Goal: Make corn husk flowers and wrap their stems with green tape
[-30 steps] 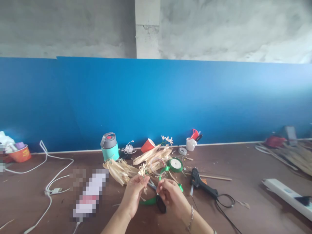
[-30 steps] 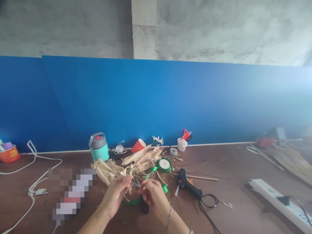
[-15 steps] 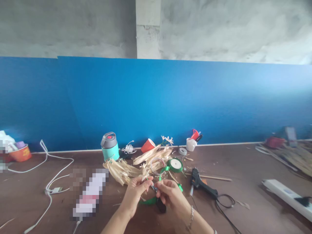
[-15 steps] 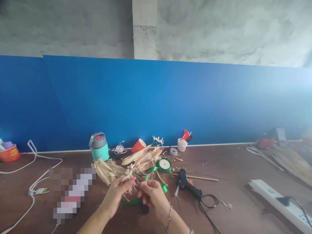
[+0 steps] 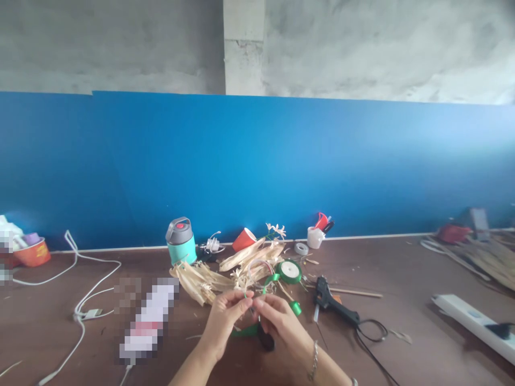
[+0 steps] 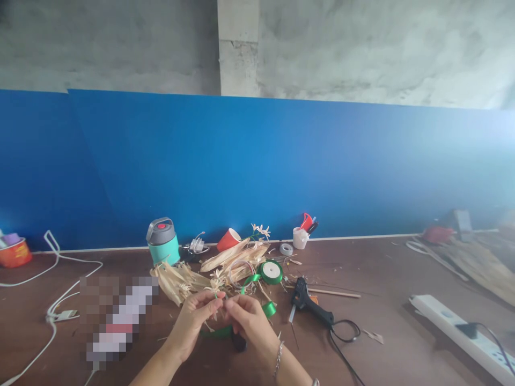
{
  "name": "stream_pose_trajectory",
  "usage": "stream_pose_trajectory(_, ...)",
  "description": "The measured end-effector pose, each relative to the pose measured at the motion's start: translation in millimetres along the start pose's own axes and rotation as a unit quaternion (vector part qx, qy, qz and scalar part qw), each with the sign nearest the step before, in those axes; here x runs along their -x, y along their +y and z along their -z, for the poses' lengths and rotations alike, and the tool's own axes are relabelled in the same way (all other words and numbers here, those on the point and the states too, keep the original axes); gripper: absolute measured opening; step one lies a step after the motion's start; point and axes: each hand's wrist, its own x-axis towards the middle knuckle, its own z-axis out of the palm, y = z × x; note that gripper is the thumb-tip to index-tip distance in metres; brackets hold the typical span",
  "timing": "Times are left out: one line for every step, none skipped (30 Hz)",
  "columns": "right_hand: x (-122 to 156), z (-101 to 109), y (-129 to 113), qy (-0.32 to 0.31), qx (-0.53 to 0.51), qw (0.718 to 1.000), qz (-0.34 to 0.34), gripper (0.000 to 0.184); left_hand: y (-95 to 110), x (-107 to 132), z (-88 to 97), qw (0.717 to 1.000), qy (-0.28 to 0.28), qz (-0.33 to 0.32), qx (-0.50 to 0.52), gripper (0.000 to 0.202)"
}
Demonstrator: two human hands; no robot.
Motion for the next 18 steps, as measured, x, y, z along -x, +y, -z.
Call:
stream_pose_trajectory(-0.5, -0.7, 1.0, -0.013, 0.001, 1.000, -0.003, 0.047, -0.3, 0.4, -0.7, 1.000, -0.005, 0.007, 0.001, 0.030)
stream_pose_trajectory(-1.1, -1.0, 2.6, -0.021, -0.001, 1.000, -0.003, 0.048, -0.6, 0.7, -1.1, 1.000, -0.013, 0.012, 0.002, 0.030)
stream_pose_trajectory(-1.7, -1.0, 4.2, -0.025, -0.005, 1.000, -0.005, 0.048, -0.9, 0.7, -1.4, 1.000, -0.024, 0.015, 0.004, 0.030)
stream_pose_trajectory(-2.0, -0.8, 5.7, -0.025, -0.012, 1.000, -0.006, 0.048, -1.3, 0.6, -1.3, 0.999, -0.036, 0.014, 0.007, 0.030)
stream_pose_trajectory(-1.9, -0.2, 6.6, -0.024, -0.023, 0.999, -0.009, 0.048, -1.6, 0.2, -1.0, 0.999, -0.044, 0.009, 0.012, 0.030)
stream_pose_trajectory(-1.5, 0.5, 6.8, -0.022, -0.038, 0.999, -0.012, 0.046, -2.0, -0.3, -0.4, 0.999, -0.046, 0.003, 0.018, 0.030)
stream_pose_trajectory(-0.6, 1.3, 6.3, -0.022, -0.055, 0.998, -0.016, 0.044, -2.3, -1.0, 0.4, 0.999, -0.042, -0.003, 0.024, 0.031)
stream_pose_trajectory(0.4, 2.1, 5.5, -0.021, -0.074, 0.997, -0.022, 0.041, -2.6, -1.7, 1.1, 0.999, -0.037, -0.007, 0.028, 0.030)
stream_pose_trajectory(1.4, 2.7, 4.4, -0.022, -0.090, 0.995, -0.029, 0.040, -2.8, -2.4, 1.8, 0.999, -0.029, -0.010, 0.029, 0.030)
stream_pose_trajectory(2.2, 3.2, 3.5, -0.024, -0.102, 0.994, -0.036, 0.038, -3.0, -3.0, 2.3, 0.999, -0.023, -0.011, 0.029, 0.029)
stream_pose_trajectory(2.9, 3.5, 2.7, -0.029, -0.110, 0.993, -0.043, 0.038, -3.1, -3.4, 2.5, 0.999, -0.019, -0.011, 0.027, 0.028)
stream_pose_trajectory(3.3, 3.6, 2.3, -0.034, -0.115, 0.991, -0.050, 0.037, -3.1, -3.6, 2.6, 1.000, -0.018, -0.010, 0.024, 0.027)
stream_pose_trajectory(3.5, 3.6, 2.1, -0.038, -0.120, 0.990, -0.057, 0.036, -3.1, -3.6, 2.4, 1.000, -0.018, -0.009, 0.020, 0.027)
stream_pose_trajectory(3.7, 3.4, 2.0, -0.041, -0.122, 0.990, -0.062, 0.035, -3.2, -3.4, 2.0, 1.000, -0.022, -0.008, 0.016, 0.026)
stream_pose_trajectory(3.8, 3.0, 2.0, -0.044, -0.122, 0.989, -0.065, 0.035, -3.3, -3.1, 1.6, 0.999, -0.028, -0.009, 0.013, 0.026)
stream_pose_trajectory(4.0, 2.7, 1.8, -0.045, -0.120, 0.989, -0.069, 0.034, -3.4, -2.8, 1.2, 0.999, -0.036, -0.008, 0.012, 0.026)
stream_pose_trajectory(4.1, 2.3, 1.5, -0.045, -0.116, 0.990, -0.072, 0.034, -3.7, -2.5, 0.7, 0.999, -0.044, -0.005, 0.014, 0.026)
stream_pose_trajectory(4.3, 1.8, 1.1, -0.044, -0.110, 0.990, -0.075, 0.033, -4.1, -2.3, 0.3, 0.999, -0.051, 0.000, 0.018, 0.026)
